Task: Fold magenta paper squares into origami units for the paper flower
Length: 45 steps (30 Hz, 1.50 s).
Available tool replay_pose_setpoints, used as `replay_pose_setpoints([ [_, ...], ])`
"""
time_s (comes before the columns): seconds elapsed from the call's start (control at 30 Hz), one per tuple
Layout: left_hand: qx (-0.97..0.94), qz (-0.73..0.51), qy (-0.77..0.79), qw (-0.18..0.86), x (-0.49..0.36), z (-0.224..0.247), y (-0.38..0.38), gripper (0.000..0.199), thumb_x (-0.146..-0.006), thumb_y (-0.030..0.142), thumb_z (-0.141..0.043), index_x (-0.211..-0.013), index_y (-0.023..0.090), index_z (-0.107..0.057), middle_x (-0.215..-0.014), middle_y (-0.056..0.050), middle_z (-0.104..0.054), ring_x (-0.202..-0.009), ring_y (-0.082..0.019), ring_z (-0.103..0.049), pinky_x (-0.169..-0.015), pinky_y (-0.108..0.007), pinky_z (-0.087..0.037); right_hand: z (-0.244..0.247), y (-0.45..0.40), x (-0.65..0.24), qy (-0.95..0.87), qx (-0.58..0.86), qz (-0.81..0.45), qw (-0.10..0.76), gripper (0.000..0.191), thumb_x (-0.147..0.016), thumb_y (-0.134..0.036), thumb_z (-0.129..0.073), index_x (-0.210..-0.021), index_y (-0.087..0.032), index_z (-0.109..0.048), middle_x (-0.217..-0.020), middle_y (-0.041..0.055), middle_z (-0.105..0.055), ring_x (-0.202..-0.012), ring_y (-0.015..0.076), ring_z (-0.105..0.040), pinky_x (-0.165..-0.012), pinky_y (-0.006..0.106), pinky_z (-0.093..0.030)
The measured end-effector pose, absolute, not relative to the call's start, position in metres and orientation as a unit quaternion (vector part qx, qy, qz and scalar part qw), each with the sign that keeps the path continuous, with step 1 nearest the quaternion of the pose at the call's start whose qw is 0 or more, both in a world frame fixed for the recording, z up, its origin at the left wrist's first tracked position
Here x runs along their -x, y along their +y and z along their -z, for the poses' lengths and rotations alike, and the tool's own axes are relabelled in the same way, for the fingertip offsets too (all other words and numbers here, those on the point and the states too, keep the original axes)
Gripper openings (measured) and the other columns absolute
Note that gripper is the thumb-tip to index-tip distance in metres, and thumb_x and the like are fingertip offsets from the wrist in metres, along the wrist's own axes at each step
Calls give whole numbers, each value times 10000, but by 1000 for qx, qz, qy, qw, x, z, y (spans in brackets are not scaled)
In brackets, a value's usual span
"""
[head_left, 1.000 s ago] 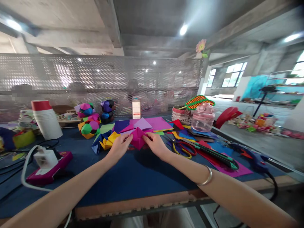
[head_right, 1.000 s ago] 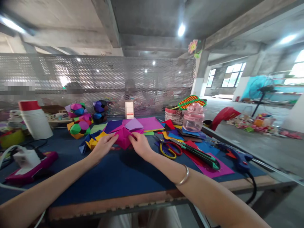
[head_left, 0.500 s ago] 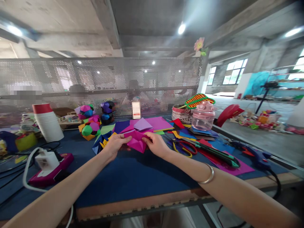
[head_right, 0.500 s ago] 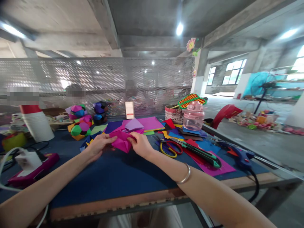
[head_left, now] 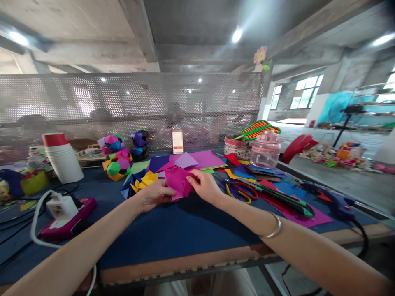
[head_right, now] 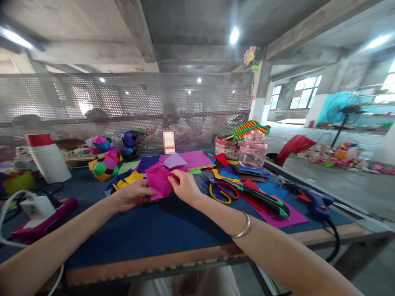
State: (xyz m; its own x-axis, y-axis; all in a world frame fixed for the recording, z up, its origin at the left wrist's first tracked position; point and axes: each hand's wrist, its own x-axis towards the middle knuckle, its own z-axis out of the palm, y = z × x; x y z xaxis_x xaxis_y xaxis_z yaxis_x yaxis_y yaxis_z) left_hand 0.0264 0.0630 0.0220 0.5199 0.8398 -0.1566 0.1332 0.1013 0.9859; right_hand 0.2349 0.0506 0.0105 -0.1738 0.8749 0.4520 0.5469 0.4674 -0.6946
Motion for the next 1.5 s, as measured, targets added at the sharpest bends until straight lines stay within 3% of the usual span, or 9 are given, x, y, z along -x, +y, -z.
replay_pose_setpoints([
  [0.37,-607,-423,416,529,-12,-21,86,293,-976,307,-633,-1222,152,-601,-1165,-81,-647,-953,-204,-669,-807,-387,-590,-5,60,-233,-694,451,-393,400,302,-992,-346,-613,-1230,-160,-610,-1166,81,-656,-942,204,-675,-798,389,-591],
  [0.6,-641,-418,410,497,-11,-23,82,275,-976,305,-633,-1200,147,-607,-1120,-72,-657,-901,-187,-673,-773,-364,-593,-7,48,-228,-692,422,-464,358,290,-985,-326,-628,-1218,-154,-613,-1129,72,-664,-906,192,-679,-773,373,-594],
  [1.0,-743,-403,360,394,-15,-21,78,333,-979,316,-630,-1268,159,-575,-1128,-74,-655,-884,-185,-675,-766,-366,-596,-4,56,-231,-662,441,-468,386,294,-988,-340,-622,-1216,-155,-616,-1160,80,-658,-944,204,-675,-802,392,-589],
  [1.13,-778,-415,352,312,-19,-19,73,331,-978,323,-631,-1259,157,-579,-1104,-69,-659,-868,-182,-674,-760,-364,-593,-3,55,-230,-662,449,-463,381,305,-988,-340,-621,-1233,-158,-609,-1179,84,-652,-963,210,-673,-815,402,-587],
  [1.3,-819,-423,337,190,-24,-21,59,304,-970,332,-640,-1221,164,-613,-1167,-80,-656,-967,-209,-667,-862,-420,-572,3,56,-230,-675,448,-449,377,293,-991,-343,-616,-1216,-154,-614,-1143,77,-660,-920,196,-678,-779,377,-593],
  [1.5,-836,-426,333,100,-21,-22,56,276,-986,372,-612,-1159,157,-633,-967,-37,-681,-791,-162,-665,-774,-365,-577,4,54,-230,-717,439,-402,363,291,-991,-340,-617,-1215,-154,-612,-1134,75,-662,-907,192,-679,-768,370,-594],
])
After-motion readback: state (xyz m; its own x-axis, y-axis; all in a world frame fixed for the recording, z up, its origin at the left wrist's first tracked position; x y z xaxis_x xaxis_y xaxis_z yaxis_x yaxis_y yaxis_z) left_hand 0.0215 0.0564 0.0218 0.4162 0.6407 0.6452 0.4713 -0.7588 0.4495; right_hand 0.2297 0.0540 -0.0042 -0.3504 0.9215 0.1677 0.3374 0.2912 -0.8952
